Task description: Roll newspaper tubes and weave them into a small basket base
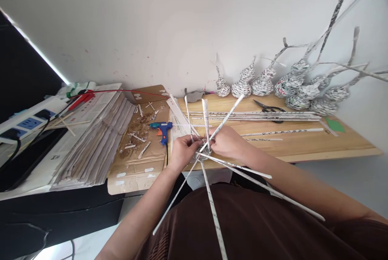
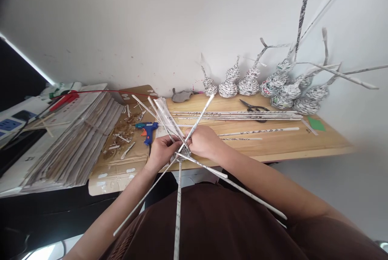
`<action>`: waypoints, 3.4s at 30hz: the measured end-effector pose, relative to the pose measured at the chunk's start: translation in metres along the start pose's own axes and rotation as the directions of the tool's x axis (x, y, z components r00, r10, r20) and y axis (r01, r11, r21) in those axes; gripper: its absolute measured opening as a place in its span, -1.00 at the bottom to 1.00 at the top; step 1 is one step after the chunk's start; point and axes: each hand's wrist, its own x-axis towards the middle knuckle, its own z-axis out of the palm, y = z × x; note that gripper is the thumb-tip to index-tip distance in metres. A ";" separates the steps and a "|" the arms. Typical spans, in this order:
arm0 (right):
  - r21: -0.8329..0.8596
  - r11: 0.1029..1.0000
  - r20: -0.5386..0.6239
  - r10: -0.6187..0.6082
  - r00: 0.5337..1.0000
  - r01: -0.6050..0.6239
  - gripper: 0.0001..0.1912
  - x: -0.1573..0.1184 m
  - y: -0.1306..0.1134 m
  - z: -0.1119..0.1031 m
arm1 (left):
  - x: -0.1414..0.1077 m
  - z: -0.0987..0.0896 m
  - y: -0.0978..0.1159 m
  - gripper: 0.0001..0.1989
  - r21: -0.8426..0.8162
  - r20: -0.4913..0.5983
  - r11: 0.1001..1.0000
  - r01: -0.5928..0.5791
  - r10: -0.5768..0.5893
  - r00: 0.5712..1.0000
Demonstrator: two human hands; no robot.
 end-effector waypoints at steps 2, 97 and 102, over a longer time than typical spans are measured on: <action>-0.011 1.000 -0.007 -0.014 1.000 0.014 -0.88 -0.001 0.000 0.002 | 0.000 -0.001 0.002 -0.86 -0.016 0.016 1.000 0.010 -0.010 1.000; 0.912 0.410 -0.081 0.259 0.962 -0.034 -0.80 -0.016 -0.004 0.029 | -0.020 0.000 -0.002 -0.84 -0.292 -0.200 0.956 0.034 -0.095 0.975; 0.985 0.095 0.094 0.394 0.914 -0.143 -0.69 -0.011 -0.007 0.036 | -0.020 0.001 -0.006 -0.80 -0.336 -0.201 0.941 0.036 -0.108 0.974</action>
